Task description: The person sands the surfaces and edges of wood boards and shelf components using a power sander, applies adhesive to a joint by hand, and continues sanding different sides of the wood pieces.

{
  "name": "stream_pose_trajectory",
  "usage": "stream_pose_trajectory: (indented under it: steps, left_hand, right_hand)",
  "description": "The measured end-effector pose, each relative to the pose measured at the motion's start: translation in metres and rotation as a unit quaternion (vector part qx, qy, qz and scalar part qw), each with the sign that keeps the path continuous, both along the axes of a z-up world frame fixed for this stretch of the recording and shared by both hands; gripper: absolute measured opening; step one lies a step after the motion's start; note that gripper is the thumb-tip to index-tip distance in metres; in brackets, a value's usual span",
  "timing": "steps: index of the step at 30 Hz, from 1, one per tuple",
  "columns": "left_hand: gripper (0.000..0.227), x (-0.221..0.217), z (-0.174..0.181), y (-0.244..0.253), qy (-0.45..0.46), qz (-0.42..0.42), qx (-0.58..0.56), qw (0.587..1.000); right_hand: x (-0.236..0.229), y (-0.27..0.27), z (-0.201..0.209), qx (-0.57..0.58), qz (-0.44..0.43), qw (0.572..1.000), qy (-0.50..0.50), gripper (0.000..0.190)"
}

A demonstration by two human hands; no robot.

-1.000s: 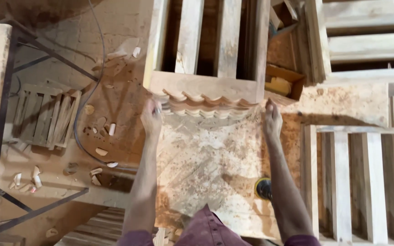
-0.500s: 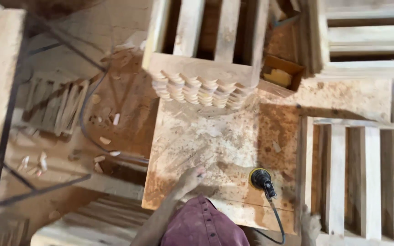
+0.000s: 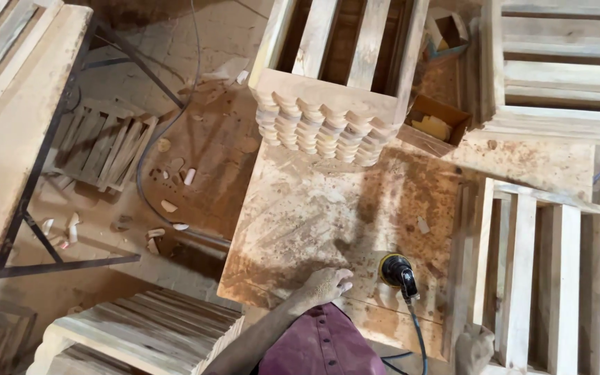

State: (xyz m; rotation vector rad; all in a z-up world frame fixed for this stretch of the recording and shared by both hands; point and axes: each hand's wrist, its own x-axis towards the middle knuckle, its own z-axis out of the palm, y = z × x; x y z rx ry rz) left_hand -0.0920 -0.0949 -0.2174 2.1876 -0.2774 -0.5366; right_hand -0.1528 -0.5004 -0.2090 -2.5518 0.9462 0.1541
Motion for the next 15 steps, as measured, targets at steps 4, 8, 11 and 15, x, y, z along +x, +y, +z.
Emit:
stream_pose_trajectory:
  steps: [4, 8, 11, 15]
  left_hand:
    - [0.024, 0.001, 0.016, -0.006, -0.081, -0.048, -0.092, 0.991]
    - [0.03, 0.018, 0.069, -0.013, -0.103, -0.037, -0.054, 0.993]
    - [0.033, 0.025, 0.12, -0.017, -0.173, -0.088, -0.056, 0.979]
    - [0.046, 0.024, 0.205, -0.037, -0.4, -0.172, -0.032, 0.9]
  right_hand:
    - [-0.004, -0.007, 0.026, -0.005, 0.043, 0.981, -0.191, 0.041]
    - [-0.008, -0.03, 0.087, -0.052, -0.001, 0.998, -0.037, 0.06]
    - [-0.033, -0.042, 0.152, -0.041, 0.038, 0.992, -0.112, 0.049]
    - [-0.071, -0.027, 0.264, -0.07, 0.072, 0.995, 0.015, 0.054]
